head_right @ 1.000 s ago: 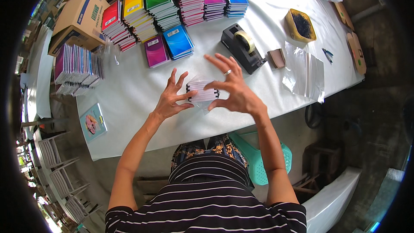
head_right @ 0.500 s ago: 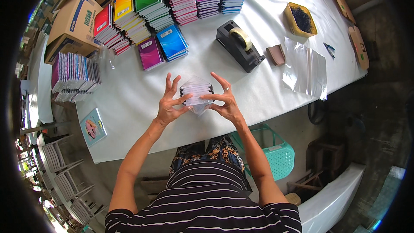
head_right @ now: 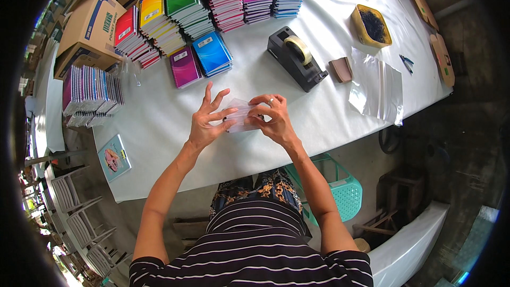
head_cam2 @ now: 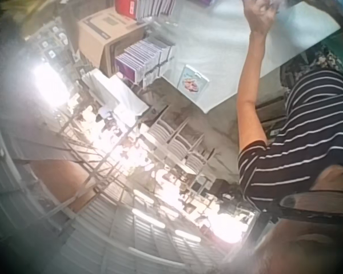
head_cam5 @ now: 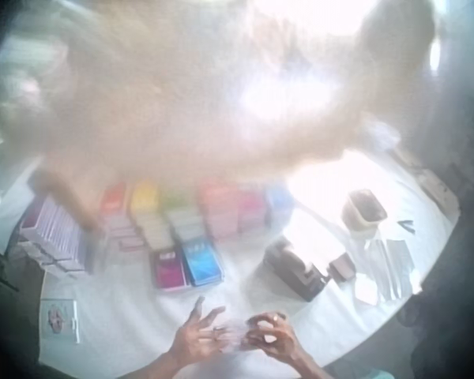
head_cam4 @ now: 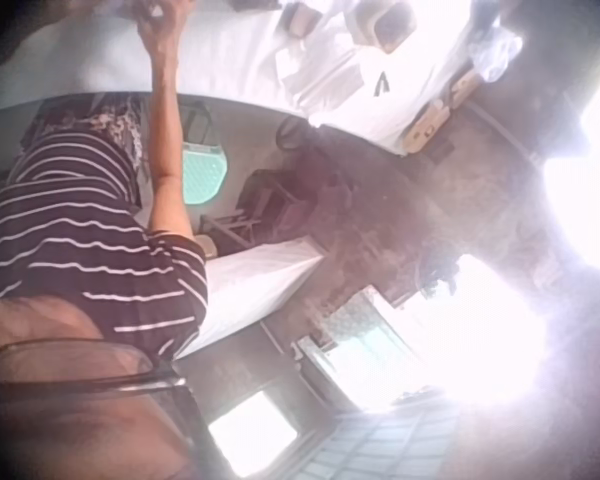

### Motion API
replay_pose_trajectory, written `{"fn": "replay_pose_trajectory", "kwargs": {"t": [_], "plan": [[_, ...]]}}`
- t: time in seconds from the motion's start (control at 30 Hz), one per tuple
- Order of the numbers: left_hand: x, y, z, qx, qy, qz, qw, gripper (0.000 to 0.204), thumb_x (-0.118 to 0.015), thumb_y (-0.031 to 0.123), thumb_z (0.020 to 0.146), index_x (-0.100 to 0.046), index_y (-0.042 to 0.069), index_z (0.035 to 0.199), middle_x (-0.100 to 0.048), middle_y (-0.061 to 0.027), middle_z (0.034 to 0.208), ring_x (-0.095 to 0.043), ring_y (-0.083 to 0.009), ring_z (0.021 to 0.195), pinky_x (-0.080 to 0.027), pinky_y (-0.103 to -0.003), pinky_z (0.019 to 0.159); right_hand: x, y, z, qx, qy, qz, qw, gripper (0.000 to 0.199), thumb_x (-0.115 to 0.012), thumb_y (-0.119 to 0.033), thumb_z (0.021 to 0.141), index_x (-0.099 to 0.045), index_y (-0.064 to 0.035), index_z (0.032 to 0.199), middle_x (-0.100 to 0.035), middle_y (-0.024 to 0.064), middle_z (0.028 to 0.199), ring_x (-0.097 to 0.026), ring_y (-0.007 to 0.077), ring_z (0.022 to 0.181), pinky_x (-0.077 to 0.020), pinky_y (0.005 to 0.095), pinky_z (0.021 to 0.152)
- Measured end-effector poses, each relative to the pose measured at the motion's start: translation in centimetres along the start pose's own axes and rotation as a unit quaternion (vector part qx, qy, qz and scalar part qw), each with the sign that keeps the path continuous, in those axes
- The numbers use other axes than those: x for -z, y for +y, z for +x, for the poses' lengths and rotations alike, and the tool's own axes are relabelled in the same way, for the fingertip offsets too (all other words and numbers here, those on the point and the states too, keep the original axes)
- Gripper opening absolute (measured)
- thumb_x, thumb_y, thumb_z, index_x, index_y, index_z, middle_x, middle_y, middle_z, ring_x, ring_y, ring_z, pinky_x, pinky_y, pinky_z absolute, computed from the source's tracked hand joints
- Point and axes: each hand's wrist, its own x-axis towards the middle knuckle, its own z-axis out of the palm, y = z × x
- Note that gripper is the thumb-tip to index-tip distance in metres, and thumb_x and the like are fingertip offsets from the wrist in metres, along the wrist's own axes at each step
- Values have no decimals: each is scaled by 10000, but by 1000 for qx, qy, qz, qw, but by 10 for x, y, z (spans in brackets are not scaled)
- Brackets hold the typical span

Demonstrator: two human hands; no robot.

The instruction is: The person organizes stacks of small spiral-bound notebooks by color, places a stack into a plastic sleeve, and seals the package using clear adhesive tape from a dispenser.

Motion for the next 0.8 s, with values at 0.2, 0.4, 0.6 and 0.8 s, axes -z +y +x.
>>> {"fn": "replay_pose_trajectory", "kwargs": {"t": [0.2,0.4,0.6,0.8], "plan": [[-6,-6,12,47,12,-139,989,610,-820,90,665,-635,186,1238,-489,-64,1418,-310,-294,1401,-311,-414,1121,-2,3,12,-118,1,111,987,291,-830,-199,686,-663,-94,900,-633,12,992,-574,169,1016,-373,333,893],[5,-9,31,206,-90,-280,933,637,-803,98,698,-573,41,1289,-473,-104,1429,-439,-254,1323,-335,-362,1090,7,9,32,-266,-152,304,902,308,-824,-105,665,-724,-62,953,-560,-26,911,-518,125,881,-371,233,818],[10,-31,37,256,-278,-376,846,371,-740,104,771,-684,48,1134,-532,-118,1367,-484,-236,1281,-364,-343,1066,5,4,30,-266,-138,382,874,251,-785,-25,622,-774,-81,867,-540,-25,893,-491,120,895,-394,258,829],[28,-3,42,28,-329,24,944,468,-730,231,791,-631,174,1244,-468,-25,1433,-360,-302,1365,-326,-546,1083,3,-2,25,-182,-106,248,946,244,-723,38,645,-775,-123,821,-550,-6,909,-508,161,912,-410,291,864]]}}
